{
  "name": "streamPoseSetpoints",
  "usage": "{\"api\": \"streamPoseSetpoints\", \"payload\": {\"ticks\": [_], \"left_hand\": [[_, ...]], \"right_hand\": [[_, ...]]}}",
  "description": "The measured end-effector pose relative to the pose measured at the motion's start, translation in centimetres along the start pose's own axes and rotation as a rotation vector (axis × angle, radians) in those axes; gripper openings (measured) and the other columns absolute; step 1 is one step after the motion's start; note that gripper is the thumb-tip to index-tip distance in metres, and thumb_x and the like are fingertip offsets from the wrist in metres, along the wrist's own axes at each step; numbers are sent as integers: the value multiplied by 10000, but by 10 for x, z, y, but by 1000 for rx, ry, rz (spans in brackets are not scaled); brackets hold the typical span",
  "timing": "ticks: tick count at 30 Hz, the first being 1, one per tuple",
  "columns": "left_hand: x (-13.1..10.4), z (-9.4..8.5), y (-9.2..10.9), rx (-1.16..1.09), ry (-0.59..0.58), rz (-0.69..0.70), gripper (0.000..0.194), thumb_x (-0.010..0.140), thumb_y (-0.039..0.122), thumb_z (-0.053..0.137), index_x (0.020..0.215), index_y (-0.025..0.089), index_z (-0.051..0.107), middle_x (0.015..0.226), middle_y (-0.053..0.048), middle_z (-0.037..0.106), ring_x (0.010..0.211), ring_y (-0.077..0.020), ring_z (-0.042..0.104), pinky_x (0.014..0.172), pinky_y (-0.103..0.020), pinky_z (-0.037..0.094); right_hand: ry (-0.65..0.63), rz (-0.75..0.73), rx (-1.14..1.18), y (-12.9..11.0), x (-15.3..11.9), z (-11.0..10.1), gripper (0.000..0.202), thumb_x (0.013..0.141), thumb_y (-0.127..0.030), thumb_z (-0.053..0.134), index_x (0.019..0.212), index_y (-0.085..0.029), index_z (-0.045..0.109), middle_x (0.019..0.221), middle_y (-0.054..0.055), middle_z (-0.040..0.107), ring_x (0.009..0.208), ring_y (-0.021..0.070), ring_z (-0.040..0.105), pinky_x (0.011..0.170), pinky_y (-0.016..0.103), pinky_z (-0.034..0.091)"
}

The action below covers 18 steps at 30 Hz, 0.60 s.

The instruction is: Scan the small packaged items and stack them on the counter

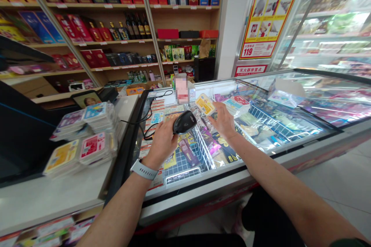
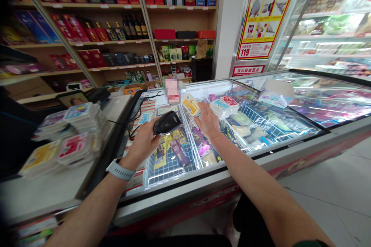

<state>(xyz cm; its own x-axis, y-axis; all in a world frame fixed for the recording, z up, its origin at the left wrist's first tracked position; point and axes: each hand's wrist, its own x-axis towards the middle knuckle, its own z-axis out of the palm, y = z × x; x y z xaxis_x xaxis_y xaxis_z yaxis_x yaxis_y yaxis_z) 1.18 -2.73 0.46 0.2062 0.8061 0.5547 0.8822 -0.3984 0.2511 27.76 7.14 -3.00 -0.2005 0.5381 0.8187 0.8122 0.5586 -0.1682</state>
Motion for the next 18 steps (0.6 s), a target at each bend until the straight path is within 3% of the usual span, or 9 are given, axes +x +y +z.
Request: {"api": "streamPoseSetpoints", "payload": {"ticks": [18], "left_hand": [[1,-4,4,3,4,-18,548,827,78,541,1371,144,533,1325,-155,694,1264,-311,645,1106,-473,487]], "right_hand": [[19,-14,-3,0,-1,2,521,927,-330,637,1394,-156,486,1312,192,622,1250,323,620,973,470,592]]}}
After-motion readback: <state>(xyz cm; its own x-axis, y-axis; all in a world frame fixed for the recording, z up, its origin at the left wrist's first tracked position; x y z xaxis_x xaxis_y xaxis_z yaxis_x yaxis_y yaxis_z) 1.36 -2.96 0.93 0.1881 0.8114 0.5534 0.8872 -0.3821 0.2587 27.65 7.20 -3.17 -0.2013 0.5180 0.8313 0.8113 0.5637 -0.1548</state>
